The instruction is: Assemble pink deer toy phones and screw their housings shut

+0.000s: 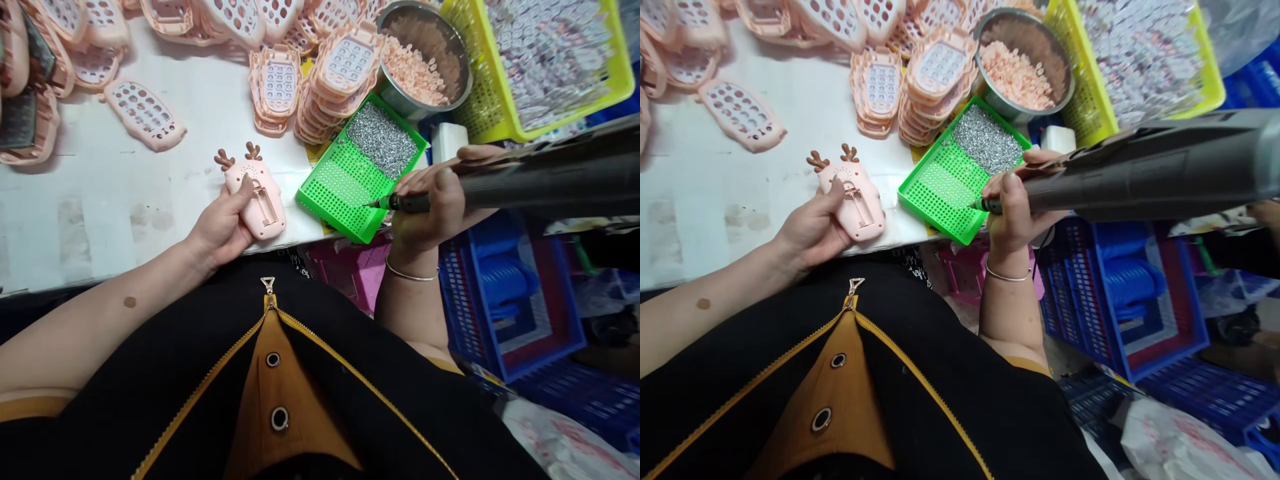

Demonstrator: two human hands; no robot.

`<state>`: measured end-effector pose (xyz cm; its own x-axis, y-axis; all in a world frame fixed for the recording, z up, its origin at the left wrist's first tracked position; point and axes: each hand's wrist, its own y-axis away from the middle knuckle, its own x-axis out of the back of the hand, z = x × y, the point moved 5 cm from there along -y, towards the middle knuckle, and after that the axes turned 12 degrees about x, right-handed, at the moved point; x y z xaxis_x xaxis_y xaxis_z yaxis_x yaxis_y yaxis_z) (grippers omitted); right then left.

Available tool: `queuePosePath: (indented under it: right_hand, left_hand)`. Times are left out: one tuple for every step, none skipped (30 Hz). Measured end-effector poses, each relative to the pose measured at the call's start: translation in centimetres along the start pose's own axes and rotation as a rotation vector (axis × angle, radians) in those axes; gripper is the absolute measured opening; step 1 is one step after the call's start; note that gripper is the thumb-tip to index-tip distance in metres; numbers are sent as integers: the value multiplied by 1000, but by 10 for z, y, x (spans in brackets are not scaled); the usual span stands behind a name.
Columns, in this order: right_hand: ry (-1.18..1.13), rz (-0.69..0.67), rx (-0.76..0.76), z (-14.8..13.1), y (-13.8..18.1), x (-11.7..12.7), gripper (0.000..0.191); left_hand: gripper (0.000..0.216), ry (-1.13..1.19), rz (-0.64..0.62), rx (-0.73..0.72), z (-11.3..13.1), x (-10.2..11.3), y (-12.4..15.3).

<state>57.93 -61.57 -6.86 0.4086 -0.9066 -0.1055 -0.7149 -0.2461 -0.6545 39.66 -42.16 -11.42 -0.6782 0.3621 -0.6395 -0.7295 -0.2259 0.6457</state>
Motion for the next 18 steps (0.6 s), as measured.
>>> queuePosePath:
  right_hand:
    - [-10,84,127,-7,-1,0,33]
    - [-20,147,234,-13,-1,-2,29]
    - [-29,175,297,-18,0,-4,26]
    - [-35,163,300,-19,0,-8,22]
    - [-36,154,289,-19,0,-10,19]
    - [-29,153,276,-19,0,-11,17]
    - [-18,154,265,-18,1,-10,16]
    - [-9,152,256,-17,2,-10,16]
    - [-6,150,259,-16,2,-9,16]
    - [-8,153,268,-15,3,-9,17]
    - [-17,162,283,-15,3,-8,17]
    - [-30,175,296,-14,3,-8,17]
    - [-43,184,303,-13,3,-8,18]
    - [-48,188,300,-12,3,-8,19]
    - [-45,186,293,-10,3,-8,19]
    - [-35,177,279,-9,2,-8,20]
    - [-20,164,269,-8,2,-8,21]
    - [-4,154,263,-9,1,-8,22]
  left_hand:
    - [42,1,0,-6,0,0,0]
    - [43,3,-1,-13,0,1,0]
    - [44,5,-4,-18,0,2,-1]
    - [46,7,-9,-19,0,2,-1]
    - [48,9,-14,-16,0,3,-2]
    - [51,12,-21,-11,0,3,-2]
    - [54,14,-27,-4,0,4,-3]
    - [57,14,-31,1,0,4,-3]
    - [58,15,-33,3,0,4,-3]
    - [58,14,-32,2,0,4,-3]
    - [56,14,-30,0,0,4,-3]
    - [54,13,-27,-1,0,4,-3]
    - [52,12,-26,-1,0,4,-3]
    - [51,10,-25,0,0,4,-3]
    - [50,6,-24,3,0,3,-3]
    - [49,2,-23,5,0,3,-3]
    - [48,-1,-21,6,0,3,-2]
    - [47,-3,-20,5,0,4,-2]
